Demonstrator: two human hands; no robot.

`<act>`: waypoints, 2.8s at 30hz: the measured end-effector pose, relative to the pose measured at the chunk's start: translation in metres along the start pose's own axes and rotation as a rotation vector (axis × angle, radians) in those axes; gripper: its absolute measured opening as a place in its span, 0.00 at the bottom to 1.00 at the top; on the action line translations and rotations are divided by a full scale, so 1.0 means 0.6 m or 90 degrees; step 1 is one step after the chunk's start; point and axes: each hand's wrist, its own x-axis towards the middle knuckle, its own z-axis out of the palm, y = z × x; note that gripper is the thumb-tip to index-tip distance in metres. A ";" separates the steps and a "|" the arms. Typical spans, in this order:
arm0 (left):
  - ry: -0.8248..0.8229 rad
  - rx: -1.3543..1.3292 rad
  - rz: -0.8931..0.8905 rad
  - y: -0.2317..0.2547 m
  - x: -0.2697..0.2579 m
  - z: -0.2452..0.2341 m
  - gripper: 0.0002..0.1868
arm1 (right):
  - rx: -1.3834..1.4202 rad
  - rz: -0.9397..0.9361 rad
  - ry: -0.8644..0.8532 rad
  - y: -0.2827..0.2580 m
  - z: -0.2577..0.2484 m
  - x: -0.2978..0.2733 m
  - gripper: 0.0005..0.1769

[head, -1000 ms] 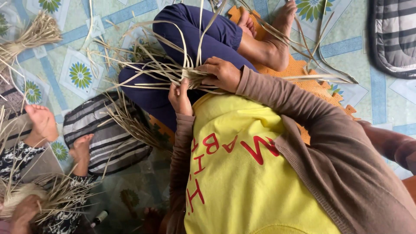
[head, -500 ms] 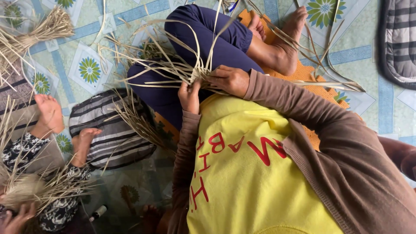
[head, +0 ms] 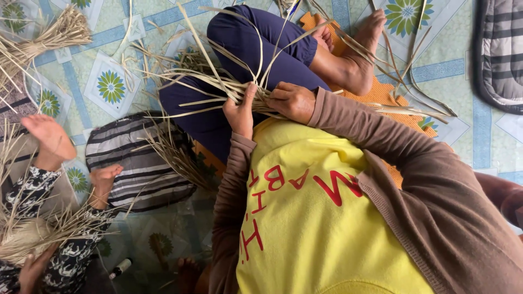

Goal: Weaving dried plant fibers into a mat using hands while sitting on the floor.

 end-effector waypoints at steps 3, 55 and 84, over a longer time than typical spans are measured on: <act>0.047 0.091 0.103 0.011 -0.002 0.006 0.12 | 0.008 0.012 -0.006 0.001 0.002 -0.002 0.14; 0.013 0.241 0.269 -0.013 -0.032 -0.078 0.12 | 0.353 0.293 -0.115 0.030 -0.018 0.003 0.07; -0.116 -0.136 -0.043 0.045 -0.009 -0.037 0.25 | 0.560 0.550 -0.177 0.062 0.043 0.018 0.11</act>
